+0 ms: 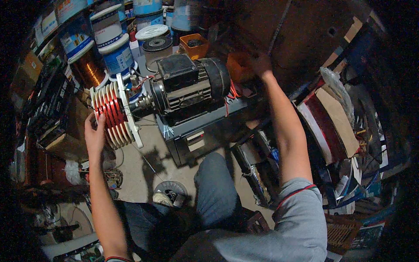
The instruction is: The person winds red wire onto a white slotted bobbin using a motorized coil winder. They guide the wire by hand, pause to adjust the winding, and continue until the bobbin is filled.
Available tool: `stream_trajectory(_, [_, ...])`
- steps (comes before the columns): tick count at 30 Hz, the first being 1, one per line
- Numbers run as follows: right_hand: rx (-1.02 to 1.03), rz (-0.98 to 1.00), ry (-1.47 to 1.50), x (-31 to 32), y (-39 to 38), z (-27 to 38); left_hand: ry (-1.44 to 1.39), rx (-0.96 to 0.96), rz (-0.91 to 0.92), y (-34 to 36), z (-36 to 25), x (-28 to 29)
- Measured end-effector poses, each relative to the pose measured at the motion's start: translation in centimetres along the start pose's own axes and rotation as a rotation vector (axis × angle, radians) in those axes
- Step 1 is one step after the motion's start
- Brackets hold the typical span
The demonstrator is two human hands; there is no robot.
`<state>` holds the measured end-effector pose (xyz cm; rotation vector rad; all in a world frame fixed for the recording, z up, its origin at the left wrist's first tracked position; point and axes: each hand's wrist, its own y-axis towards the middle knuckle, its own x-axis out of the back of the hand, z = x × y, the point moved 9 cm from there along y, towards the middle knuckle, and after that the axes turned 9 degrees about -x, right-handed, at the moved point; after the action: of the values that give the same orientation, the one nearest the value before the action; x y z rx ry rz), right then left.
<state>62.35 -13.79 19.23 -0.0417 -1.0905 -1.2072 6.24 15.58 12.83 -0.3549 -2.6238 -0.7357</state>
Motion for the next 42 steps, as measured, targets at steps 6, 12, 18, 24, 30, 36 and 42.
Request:
stream_trajectory(6, [0.152, 0.037, 0.391, 2.3, -8.4, 12.9, -0.027, -0.06, -0.075, -0.3, -0.9, 0.6])
stream_trajectory(12, [0.13, 0.538, 0.64, -3.1, -20.0, 28.4, -0.207, -0.078, -0.103, -1.2, -1.2, 1.5])
stream_trajectory(18, [0.193, 0.638, 0.503, -10.9, -24.2, 36.7, -0.542, -0.189, 0.176, -0.6, -0.8, 0.3])
stream_trajectory(24, [0.364, 0.615, 0.328, -12.2, -25.6, 39.6, -0.469, -0.122, 0.243, -0.8, -1.4, -0.3])
stream_trajectory(30, [0.607, 0.48, 0.476, -10.5, -26.6, 40.5, -0.552, -0.034, 0.112, -0.3, -0.1, 0.5])
stream_trajectory(36, [0.714, 0.21, 0.54, -8.6, -27.5, 39.4, -0.519, -0.022, 0.181, -0.5, -0.7, -0.5])
stream_trajectory(42, [0.731, 0.216, 0.617, -9.1, -27.3, 39.8, -0.431, -0.027, 0.222, -0.4, -0.9, -0.1])
